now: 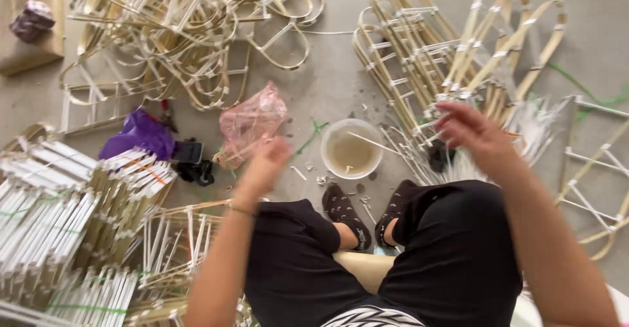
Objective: The recorder is assembling wooden or bamboo structures, dipping stick ends into a liquid adhesive and using shears to trim components.
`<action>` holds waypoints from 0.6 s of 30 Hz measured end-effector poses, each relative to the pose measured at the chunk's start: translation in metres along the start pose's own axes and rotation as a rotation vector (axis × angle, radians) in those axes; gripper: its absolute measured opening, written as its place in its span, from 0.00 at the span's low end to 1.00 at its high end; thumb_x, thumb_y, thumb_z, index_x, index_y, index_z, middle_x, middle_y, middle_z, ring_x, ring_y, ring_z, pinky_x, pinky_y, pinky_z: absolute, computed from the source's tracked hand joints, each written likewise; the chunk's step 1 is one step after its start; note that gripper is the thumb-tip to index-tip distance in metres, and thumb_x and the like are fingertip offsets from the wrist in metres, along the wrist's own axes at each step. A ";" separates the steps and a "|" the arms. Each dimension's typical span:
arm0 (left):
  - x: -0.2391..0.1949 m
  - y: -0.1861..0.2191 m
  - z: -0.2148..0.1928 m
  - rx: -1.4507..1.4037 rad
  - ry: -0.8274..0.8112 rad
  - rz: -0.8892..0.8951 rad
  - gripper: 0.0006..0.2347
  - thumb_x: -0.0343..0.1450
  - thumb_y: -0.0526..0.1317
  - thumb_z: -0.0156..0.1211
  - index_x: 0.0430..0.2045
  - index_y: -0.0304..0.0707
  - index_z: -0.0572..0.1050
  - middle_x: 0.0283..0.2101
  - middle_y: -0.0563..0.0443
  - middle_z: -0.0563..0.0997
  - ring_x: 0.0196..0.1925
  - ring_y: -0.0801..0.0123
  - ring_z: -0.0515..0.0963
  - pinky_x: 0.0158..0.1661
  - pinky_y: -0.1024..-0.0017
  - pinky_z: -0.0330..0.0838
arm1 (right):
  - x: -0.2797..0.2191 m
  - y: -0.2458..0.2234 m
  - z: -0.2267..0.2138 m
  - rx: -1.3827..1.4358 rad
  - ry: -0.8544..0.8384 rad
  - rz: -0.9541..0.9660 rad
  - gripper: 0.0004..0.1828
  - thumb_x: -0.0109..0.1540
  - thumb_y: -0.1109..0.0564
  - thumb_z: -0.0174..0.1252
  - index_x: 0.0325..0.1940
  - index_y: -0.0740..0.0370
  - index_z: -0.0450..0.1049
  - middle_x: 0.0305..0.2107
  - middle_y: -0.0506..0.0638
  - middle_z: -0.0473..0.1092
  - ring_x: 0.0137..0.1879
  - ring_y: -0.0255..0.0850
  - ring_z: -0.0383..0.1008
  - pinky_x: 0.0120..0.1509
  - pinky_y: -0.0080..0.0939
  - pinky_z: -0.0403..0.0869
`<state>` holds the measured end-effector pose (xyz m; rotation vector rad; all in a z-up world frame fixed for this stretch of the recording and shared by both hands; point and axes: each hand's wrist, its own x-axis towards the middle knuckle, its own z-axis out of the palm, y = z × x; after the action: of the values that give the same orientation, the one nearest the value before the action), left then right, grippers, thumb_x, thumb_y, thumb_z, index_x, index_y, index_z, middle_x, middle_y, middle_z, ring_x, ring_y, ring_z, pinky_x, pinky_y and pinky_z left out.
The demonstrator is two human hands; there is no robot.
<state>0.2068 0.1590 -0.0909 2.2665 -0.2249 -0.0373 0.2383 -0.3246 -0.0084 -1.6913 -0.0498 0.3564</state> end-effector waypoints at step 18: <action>-0.032 0.052 0.079 0.253 -0.467 -0.210 0.21 0.71 0.51 0.58 0.54 0.39 0.73 0.52 0.43 0.80 0.55 0.51 0.77 0.54 0.57 0.70 | 0.142 0.258 -0.192 0.236 0.725 -0.064 0.10 0.72 0.60 0.70 0.54 0.63 0.75 0.44 0.55 0.75 0.44 0.35 0.77 0.53 0.34 0.76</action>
<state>0.1590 0.0717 -0.1044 2.4974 -0.2445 -0.6878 0.3788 -0.5159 -0.2676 -1.4934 0.4551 -0.3019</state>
